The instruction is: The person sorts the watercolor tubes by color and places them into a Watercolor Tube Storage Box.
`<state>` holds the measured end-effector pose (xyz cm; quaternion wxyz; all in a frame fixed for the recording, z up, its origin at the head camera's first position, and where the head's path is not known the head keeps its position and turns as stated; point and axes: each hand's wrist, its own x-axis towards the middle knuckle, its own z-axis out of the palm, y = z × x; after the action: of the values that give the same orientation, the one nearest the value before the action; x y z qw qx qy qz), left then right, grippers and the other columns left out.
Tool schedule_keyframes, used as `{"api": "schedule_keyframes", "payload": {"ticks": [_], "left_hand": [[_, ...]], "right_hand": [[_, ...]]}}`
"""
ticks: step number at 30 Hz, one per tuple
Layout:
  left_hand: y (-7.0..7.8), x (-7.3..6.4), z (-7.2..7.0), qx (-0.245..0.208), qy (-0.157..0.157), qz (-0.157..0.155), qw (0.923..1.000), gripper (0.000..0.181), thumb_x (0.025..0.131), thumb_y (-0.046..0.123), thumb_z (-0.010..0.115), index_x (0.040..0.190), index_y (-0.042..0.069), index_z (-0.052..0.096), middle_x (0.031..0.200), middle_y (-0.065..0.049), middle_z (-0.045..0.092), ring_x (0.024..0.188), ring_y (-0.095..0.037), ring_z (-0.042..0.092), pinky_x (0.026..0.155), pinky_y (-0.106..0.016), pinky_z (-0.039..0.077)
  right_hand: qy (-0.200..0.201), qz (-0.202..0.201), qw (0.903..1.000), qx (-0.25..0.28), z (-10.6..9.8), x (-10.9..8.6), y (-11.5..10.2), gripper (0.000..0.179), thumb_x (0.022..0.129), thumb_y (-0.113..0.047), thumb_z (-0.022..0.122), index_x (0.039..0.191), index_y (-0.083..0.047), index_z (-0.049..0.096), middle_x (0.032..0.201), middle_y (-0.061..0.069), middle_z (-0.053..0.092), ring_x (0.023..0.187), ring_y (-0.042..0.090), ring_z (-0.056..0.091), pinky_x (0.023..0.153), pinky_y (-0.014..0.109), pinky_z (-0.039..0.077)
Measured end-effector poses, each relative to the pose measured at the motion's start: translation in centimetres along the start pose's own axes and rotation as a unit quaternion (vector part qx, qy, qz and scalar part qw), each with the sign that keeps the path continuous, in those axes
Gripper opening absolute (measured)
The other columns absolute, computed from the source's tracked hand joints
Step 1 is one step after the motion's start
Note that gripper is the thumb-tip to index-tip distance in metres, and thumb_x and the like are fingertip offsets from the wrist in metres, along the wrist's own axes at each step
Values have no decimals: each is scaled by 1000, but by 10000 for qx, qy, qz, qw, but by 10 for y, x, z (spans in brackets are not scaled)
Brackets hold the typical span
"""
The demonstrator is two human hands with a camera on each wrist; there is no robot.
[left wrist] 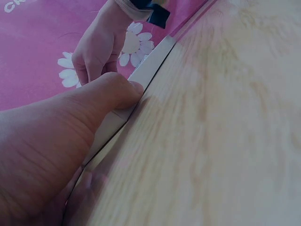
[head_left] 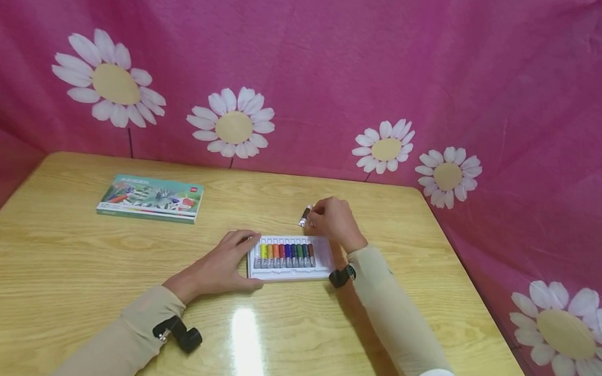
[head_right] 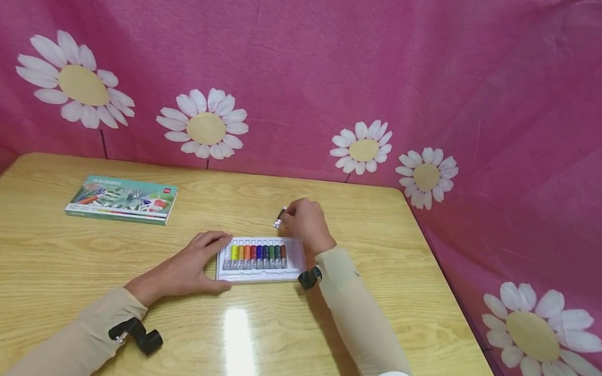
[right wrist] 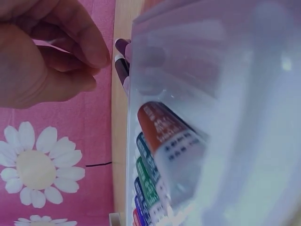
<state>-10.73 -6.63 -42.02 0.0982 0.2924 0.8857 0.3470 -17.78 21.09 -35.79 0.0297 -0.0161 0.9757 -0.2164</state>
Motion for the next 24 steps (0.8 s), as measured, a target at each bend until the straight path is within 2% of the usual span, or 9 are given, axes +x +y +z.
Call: {"api": "schedule_keyframes", "payload": {"ticks": [8, 16, 24], "left_hand": [[-1, 0, 1, 44, -24, -45, 10000, 109, 79, 58, 81, 162, 8, 32, 165, -11, 35, 151, -30, 34, 125, -53, 37], [0, 1, 1, 38, -9, -6, 10000, 109, 78, 57, 82, 162, 7, 32, 165, -10, 35, 151, -30, 34, 125, -53, 37], [-2, 0, 1, 67, 22, -10, 10000, 109, 78, 57, 82, 162, 7, 33, 165, -10, 35, 150, -29, 35, 125, -52, 38]], "right_hand": [[-39, 237, 9997, -101, 3, 17, -1, 18, 97, -23, 70, 98, -9, 79, 92, 7, 77, 81, 18, 65, 67, 26, 51], [-61, 429, 9990, -54, 9, 23, 0, 16, 96, -24, 73, 97, -9, 78, 92, 7, 77, 81, 18, 64, 64, 24, 50], [-75, 381, 9992, -91, 14, 27, 0, 15, 96, -23, 73, 94, -9, 78, 90, 7, 77, 79, 17, 64, 62, 22, 49]]}}
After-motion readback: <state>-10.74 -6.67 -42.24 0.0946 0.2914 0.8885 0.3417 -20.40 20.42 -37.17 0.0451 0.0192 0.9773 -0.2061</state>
